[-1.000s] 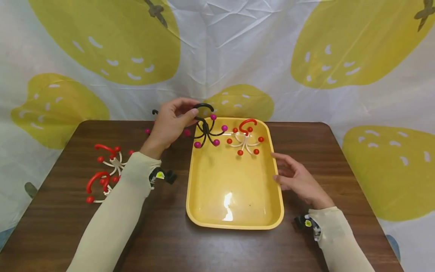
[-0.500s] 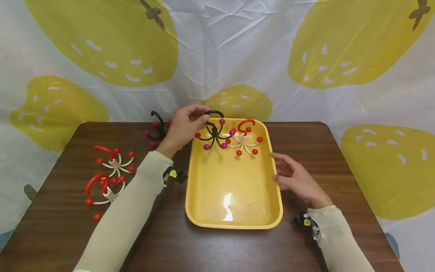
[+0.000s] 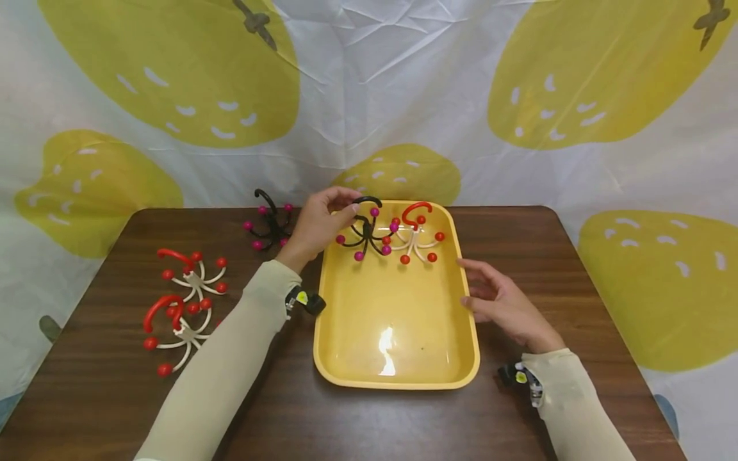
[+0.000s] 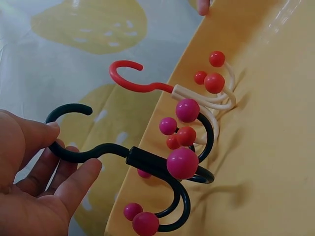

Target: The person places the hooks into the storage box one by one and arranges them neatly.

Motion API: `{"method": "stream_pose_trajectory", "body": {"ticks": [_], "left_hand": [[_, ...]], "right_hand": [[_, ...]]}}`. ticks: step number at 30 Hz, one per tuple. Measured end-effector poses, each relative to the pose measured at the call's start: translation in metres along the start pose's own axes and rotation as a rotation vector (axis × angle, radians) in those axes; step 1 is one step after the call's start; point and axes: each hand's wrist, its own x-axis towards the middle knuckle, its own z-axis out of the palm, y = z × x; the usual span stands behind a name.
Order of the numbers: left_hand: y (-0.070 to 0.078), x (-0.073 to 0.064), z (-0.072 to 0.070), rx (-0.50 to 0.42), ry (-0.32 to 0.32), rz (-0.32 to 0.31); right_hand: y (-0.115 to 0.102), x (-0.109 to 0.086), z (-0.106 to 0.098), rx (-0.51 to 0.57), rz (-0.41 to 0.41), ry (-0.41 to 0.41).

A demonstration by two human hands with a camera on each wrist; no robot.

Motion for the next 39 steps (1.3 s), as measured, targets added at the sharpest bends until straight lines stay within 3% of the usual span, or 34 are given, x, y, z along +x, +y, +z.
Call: {"method": "stream_pose_trajectory", "body": {"ticks": [6, 16, 22, 33, 39], "left_hand": [[-0.002, -0.002, 0.001, 0.032, -0.022, 0.001], [-0.003, -0.004, 0.002, 0.027, -0.111, -0.101], [-0.001, -0.004, 0.0, 0.02, -0.133, -0.103], [0.011, -0.002, -0.004, 0.004, -0.097, -0.068], [0.017, -0.005, -0.014, 0.03, -0.066, -0.04]], "right_hand": [[-0.001, -0.001, 0.0, -0.005, -0.009, -0.004], [-0.001, -0.001, -0.002, -0.027, 0.007, 0.004], [-0.001, -0.001, -0.002, -0.002, -0.006, 0.001], [0.0, 0.0, -0.002, -0.017, 0.007, 0.0], [0.001, 0.001, -0.002, -0.011, -0.01, -0.005]]}}
